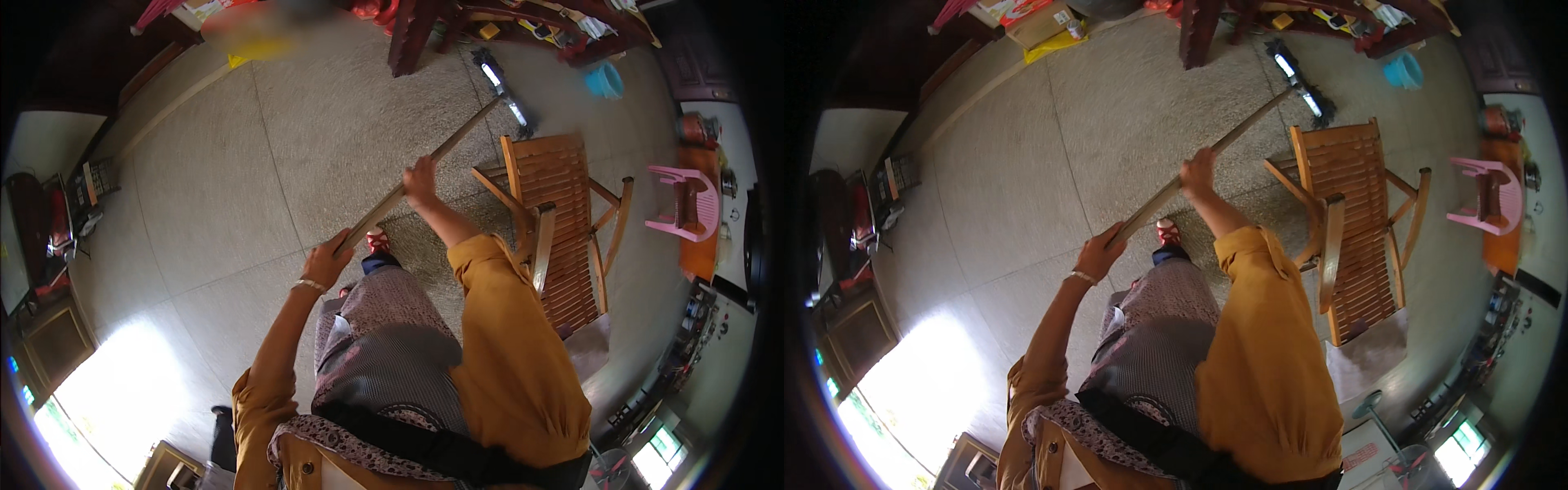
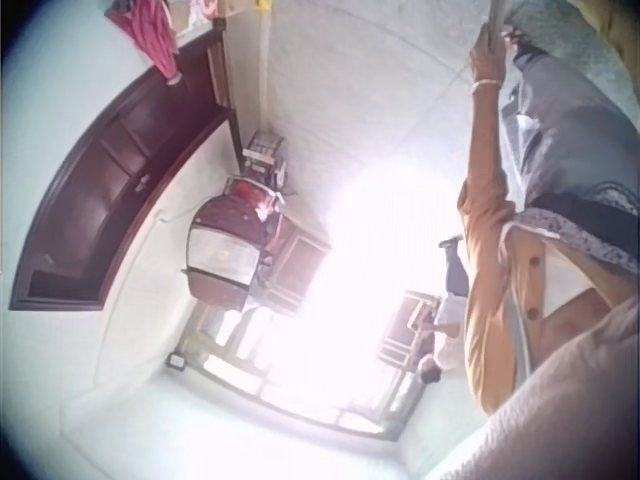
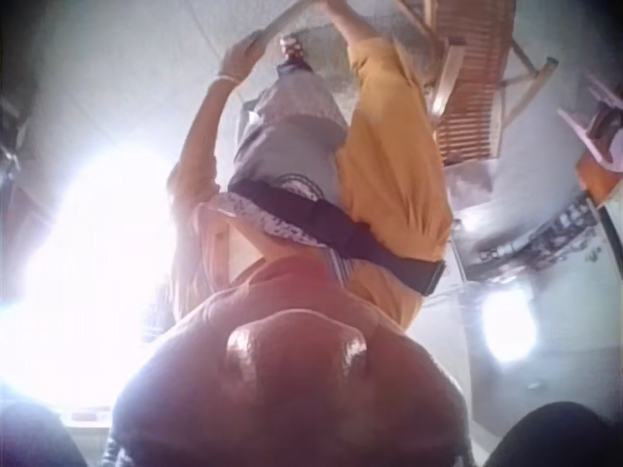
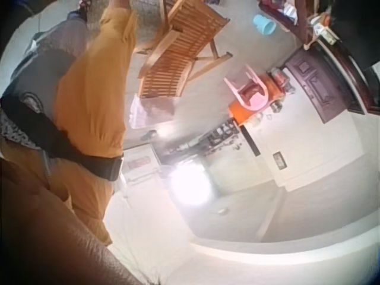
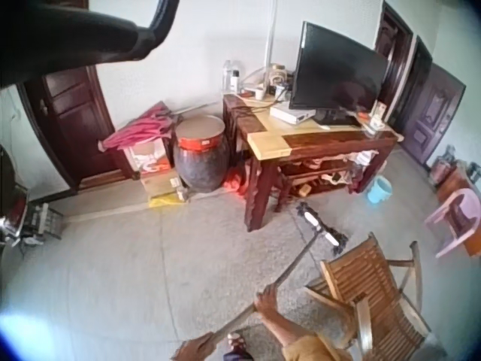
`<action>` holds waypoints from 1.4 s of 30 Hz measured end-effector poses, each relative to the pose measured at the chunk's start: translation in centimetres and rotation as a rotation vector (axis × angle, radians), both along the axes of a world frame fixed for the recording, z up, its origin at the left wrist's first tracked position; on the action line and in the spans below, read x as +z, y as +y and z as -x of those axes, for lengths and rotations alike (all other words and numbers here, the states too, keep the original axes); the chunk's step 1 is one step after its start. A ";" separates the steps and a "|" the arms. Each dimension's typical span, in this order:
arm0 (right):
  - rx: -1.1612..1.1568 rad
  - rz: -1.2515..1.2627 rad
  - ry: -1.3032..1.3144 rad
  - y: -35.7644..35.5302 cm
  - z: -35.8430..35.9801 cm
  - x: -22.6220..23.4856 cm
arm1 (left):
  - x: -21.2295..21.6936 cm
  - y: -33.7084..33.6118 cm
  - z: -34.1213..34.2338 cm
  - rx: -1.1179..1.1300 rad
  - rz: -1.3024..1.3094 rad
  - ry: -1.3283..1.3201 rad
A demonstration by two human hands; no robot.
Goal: The person mops the tiled floor using a long-handled mop. They briefly pause to pick up a purple cloth from a wooden chair, fold it, and place it on the floor before resuming mopping. The person moves around the room, cleaning different sections of the floor.
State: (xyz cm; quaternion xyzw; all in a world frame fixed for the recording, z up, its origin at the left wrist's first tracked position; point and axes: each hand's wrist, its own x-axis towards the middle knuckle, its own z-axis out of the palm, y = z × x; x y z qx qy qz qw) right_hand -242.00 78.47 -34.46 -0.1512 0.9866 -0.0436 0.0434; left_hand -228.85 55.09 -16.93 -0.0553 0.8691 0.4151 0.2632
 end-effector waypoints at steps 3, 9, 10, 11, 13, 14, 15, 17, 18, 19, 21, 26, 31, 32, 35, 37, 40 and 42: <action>0.252 0.086 0.009 -5.4 -5.1 2.6 | 3.0 -4.6 -6.3 0.060 0.094 -0.032; 0.447 0.521 0.007 -19.4 -21.5 0.4 | 12.6 -13.9 -21.9 0.282 0.212 -0.163; 0.504 0.505 -0.178 -22.5 -24.5 2.9 | 14.8 -15.1 -25.1 0.343 0.260 -0.193; 0.559 0.642 -0.276 -24.6 -27.5 4.8 | 16.7 -16.4 -28.3 0.394 0.306 -0.219; 0.652 0.681 -0.305 -28.8 -33.8 9.3 | 19.9 -18.7 -35.7 0.534 0.319 -0.258; 0.796 0.574 -0.513 -30.6 -36.5 11.4 | 21.8 -19.0 -38.4 0.526 0.368 -0.212; 0.898 0.461 -0.590 -31.8 -38.6 14.2 | 23.4 -19.2 -41.3 0.521 0.416 -0.167; 1.071 0.536 -0.662 -33.5 -43.2 16.7 | 25.8 -18.9 -48.5 0.806 0.344 -0.212; 1.162 0.531 -0.740 -33.5 -44.3 18.8 | 27.1 -18.5 -51.2 0.834 0.383 -0.292; 1.259 0.775 -0.533 -34.6 -49.0 15.4 | 28.8 -17.8 -53.1 0.858 0.429 -0.376; 1.476 0.848 -0.393 -34.2 -51.5 15.1 | 30.4 -16.0 -55.3 0.810 0.451 -0.418; 1.359 0.769 -0.261 -32.6 -57.6 7.7 | 24.1 -12.4 -62.1 1.014 0.248 -0.255; 1.442 0.491 -0.220 -29.2 -49.4 2.5 | 17.5 -9.9 -56.5 1.036 0.153 -0.240; 1.538 0.317 -0.393 -29.3 -45.3 3.8 | 14.6 -9.5 -56.3 1.033 0.116 -0.175; 1.486 0.301 -0.561 -27.9 -33.0 3.2 | 10.7 -8.3 -47.2 0.938 0.036 -0.234; 1.412 0.356 -0.351 -26.8 -26.1 0.6 | 9.4 -8.3 -38.5 0.806 0.012 -0.191; 1.241 0.257 -0.232 -25.3 -15.6 -0.5 | 4.2 -7.8 -29.4 0.756 -0.078 -0.110; 1.082 0.236 -0.206 -24.4 -9.4 -0.2 | 1.6 -7.2 -23.2 0.776 -0.132 -0.153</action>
